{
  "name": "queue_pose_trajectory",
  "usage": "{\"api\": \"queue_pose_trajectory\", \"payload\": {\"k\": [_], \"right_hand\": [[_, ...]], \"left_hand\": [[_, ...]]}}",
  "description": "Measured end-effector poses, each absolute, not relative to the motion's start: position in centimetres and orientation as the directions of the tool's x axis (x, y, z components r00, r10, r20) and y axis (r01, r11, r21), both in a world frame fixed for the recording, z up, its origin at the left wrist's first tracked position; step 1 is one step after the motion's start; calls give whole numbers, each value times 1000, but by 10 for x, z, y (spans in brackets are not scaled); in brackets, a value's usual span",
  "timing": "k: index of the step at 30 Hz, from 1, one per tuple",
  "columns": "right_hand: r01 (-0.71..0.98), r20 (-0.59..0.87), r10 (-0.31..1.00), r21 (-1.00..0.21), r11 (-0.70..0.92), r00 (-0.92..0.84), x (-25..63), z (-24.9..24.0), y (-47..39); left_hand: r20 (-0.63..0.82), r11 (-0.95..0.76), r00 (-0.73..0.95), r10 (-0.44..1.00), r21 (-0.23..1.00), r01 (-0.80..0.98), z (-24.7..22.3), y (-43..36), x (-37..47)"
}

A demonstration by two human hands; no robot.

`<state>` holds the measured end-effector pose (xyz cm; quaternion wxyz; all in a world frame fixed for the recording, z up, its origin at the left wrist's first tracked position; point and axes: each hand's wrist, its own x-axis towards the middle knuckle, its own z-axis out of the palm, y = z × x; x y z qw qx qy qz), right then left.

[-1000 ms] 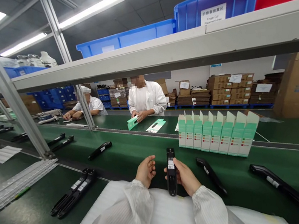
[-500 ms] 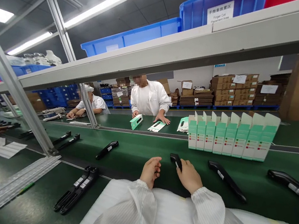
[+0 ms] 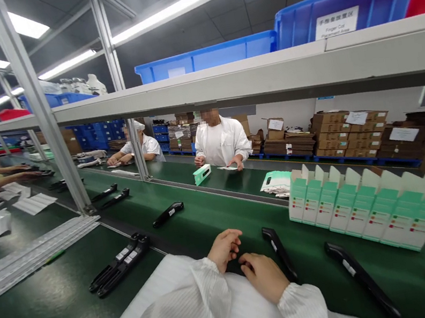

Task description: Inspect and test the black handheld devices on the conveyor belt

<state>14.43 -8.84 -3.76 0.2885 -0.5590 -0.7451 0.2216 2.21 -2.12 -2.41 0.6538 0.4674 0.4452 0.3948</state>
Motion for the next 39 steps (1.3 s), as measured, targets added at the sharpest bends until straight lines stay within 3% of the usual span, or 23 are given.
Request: {"api": "queue_pose_trajectory", "payload": {"k": [4, 11, 13, 15, 18, 20, 23, 29, 34, 39], "right_hand": [[732, 147, 967, -633, 254, -208, 148, -39, -87], [693, 250, 951, -653, 304, -182, 149, -38, -87], [685, 260, 952, -664, 298, -162, 150, -37, -88], [683, 258, 955, -672, 285, -144, 151, -36, -89], [681, 244, 961, -684, 263, -126, 150, -34, -90], [671, 245, 961, -692, 264, -126, 149, -33, -91], [656, 247, 961, -707, 264, -121, 148, -33, -91], [650, 245, 962, -713, 264, -121, 148, -31, -91], [647, 221, 969, -725, 238, -109, 148, -30, -92], [654, 221, 967, -714, 250, -129, 147, -30, -92]], "left_hand": [[-169, 153, 424, 890, 986, 71, -29, -26, 25], [-34, -123, 511, 859, 955, 269, -32, -10, 16], [61, -222, 433, 899, 917, 332, -21, 3, -1], [239, -325, 229, 944, 801, 503, -10, 16, -26], [393, -148, -146, 908, 627, 764, 1, 32, -72], [344, 80, -345, 873, 596, 799, 0, 40, -97], [125, 254, -380, 917, 550, 795, -7, 48, -114], [2, 109, -131, 991, 537, 837, -18, 53, -101], [53, 38, -75, 996, 510, 860, -21, 44, -85], [59, -36, -1, 998, 621, 783, -23, 40, -66]]}}
